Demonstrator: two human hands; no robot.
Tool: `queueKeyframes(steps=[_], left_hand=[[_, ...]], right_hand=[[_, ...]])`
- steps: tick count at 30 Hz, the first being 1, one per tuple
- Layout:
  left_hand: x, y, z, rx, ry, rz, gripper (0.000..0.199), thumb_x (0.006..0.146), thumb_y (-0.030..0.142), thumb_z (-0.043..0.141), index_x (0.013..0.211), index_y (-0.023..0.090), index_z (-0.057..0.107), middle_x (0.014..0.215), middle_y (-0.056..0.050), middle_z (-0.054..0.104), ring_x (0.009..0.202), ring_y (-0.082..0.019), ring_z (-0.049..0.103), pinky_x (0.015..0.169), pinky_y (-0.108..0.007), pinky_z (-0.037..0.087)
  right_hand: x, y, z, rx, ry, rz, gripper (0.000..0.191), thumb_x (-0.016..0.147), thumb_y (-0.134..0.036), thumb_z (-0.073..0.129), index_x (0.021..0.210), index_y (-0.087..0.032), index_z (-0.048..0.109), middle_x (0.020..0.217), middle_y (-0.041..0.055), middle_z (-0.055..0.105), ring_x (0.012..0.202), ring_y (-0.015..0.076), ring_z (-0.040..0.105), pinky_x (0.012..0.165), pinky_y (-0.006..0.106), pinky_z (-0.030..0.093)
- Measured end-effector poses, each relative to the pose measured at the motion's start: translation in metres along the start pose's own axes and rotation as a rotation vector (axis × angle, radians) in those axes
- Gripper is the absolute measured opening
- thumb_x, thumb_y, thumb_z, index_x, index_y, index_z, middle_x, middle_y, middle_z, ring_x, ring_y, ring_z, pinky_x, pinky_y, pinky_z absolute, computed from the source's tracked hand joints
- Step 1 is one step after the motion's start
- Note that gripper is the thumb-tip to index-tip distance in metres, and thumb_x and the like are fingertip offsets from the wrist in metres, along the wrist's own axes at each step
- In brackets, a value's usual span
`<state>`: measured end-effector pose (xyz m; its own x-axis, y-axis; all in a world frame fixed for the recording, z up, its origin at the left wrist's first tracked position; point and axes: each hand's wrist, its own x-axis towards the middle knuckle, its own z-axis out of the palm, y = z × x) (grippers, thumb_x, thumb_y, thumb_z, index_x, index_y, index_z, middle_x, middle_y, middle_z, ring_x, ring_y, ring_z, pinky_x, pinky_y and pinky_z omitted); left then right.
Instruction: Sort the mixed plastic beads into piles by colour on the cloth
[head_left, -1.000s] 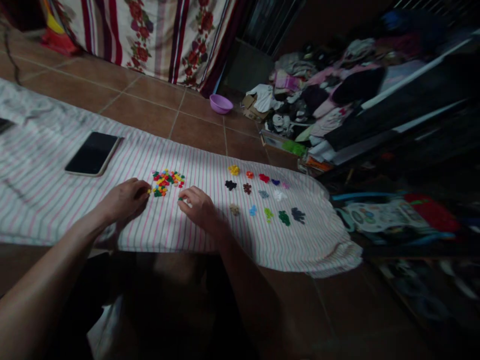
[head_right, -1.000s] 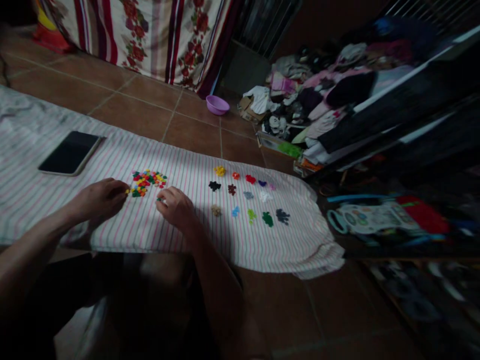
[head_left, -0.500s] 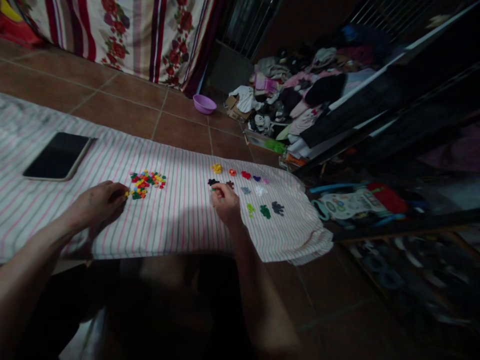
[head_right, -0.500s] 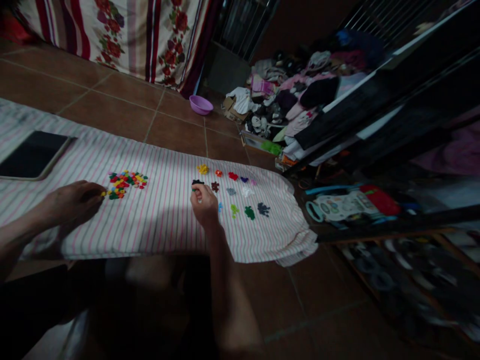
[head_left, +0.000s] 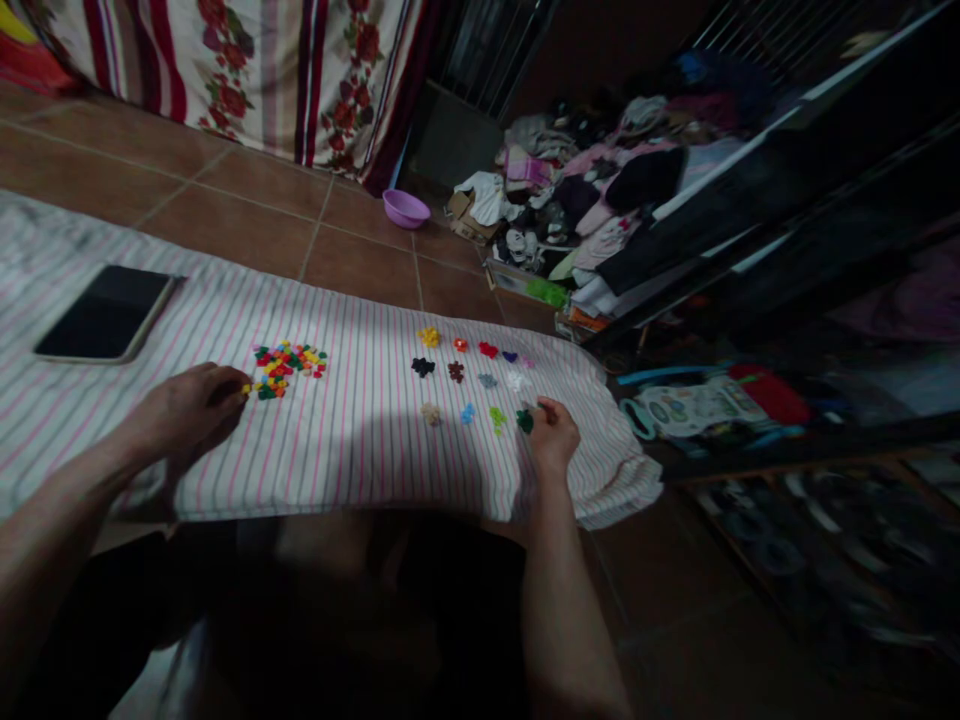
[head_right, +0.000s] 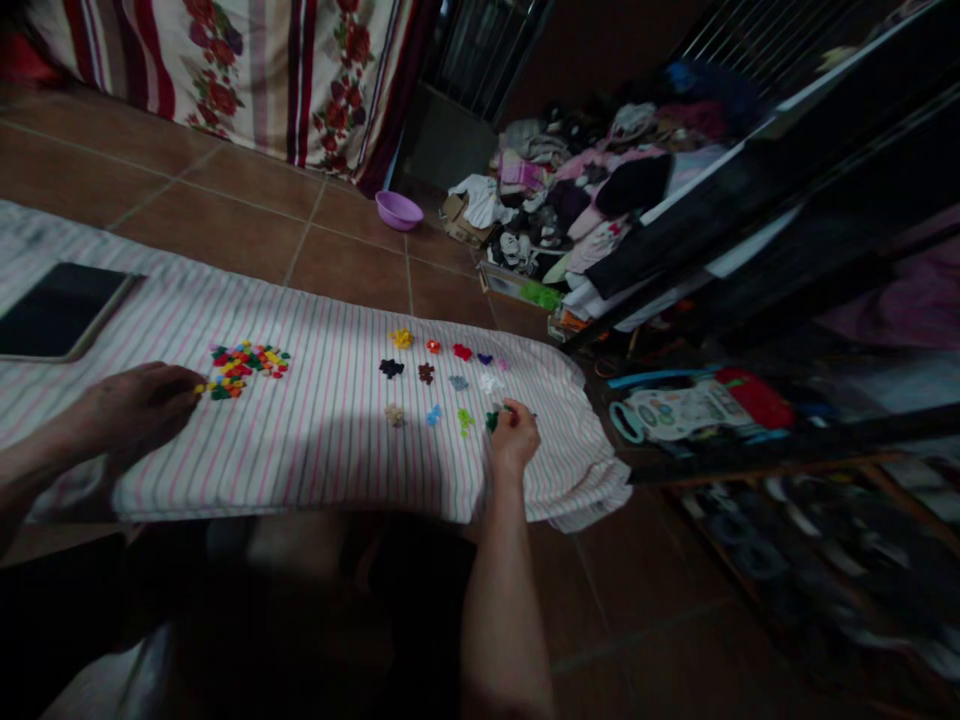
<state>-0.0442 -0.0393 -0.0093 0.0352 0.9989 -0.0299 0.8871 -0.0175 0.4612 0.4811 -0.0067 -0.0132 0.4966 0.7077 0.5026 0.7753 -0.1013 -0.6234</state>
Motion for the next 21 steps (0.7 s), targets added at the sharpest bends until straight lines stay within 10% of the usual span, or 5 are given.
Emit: queueKeyframes(steps=[21], left_hand=[[-0.002, 0.008, -0.008, 0.059, -0.048, -0.023, 0.048, 0.08, 0.048, 0.035, 0.104, 0.018, 0.063, 0.108, -0.011, 0.067, 0.095, -0.025, 0.064, 0.09, -0.037, 0.049]], right_hand=[[-0.001, 0.035, 0.001, 0.042, -0.029, 0.083, 0.03, 0.063, -0.029, 0.045, 0.081, -0.018, 0.066, 0.082, 0.0091, 0.067, 0.087, 0.0281, 0.064, 0.092, 0.051, 0.047]])
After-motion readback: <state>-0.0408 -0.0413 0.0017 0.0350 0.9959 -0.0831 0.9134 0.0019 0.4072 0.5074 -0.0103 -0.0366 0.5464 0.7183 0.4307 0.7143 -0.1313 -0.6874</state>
